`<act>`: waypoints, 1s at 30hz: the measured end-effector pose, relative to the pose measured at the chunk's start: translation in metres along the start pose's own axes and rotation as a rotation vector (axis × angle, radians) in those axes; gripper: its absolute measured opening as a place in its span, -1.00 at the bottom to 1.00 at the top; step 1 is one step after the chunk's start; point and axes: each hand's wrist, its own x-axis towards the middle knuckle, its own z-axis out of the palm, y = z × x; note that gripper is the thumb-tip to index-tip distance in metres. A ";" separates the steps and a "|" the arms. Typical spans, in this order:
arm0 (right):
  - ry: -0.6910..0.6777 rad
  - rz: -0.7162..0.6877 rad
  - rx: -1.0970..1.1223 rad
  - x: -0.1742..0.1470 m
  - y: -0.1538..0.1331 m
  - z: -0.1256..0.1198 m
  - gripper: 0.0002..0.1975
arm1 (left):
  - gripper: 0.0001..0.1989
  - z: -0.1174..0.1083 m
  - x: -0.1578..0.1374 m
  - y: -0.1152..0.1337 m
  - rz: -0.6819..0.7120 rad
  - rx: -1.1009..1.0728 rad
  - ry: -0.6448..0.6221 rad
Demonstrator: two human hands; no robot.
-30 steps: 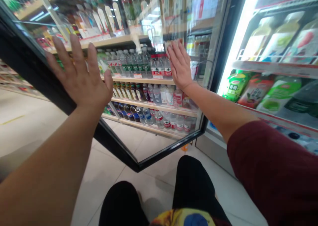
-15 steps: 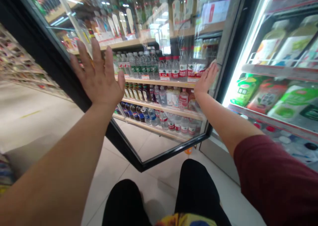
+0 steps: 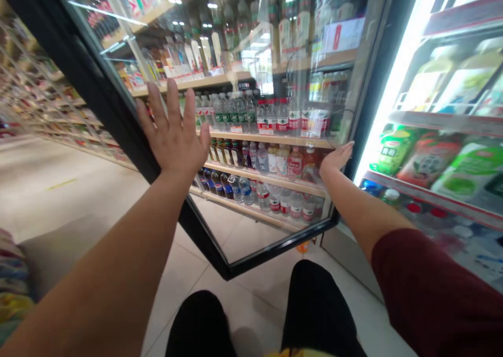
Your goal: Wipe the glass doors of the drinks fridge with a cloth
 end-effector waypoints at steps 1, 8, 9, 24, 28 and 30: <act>0.004 0.003 -0.002 0.000 -0.002 0.003 -0.57 | -0.20 0.001 -0.001 0.000 -0.005 -0.030 0.012; -0.222 -0.359 0.071 -0.053 -0.035 0.002 -0.34 | -0.23 0.002 -0.002 -0.001 -0.047 -0.074 0.023; -0.287 -0.445 0.085 -0.072 -0.033 -0.004 -0.35 | -0.22 0.002 -0.002 0.000 -0.051 -0.084 0.023; -0.636 -0.991 0.119 -0.139 -0.094 -0.013 -0.30 | -0.25 -0.002 -0.003 0.004 -0.051 -0.135 0.027; -0.753 -1.086 0.150 -0.158 -0.123 -0.014 -0.32 | -0.27 -0.005 -0.004 0.007 -0.057 -0.101 0.013; -0.671 -1.019 0.159 -0.146 -0.156 -0.004 -0.36 | -0.27 -0.005 -0.005 0.007 -0.051 -0.078 0.005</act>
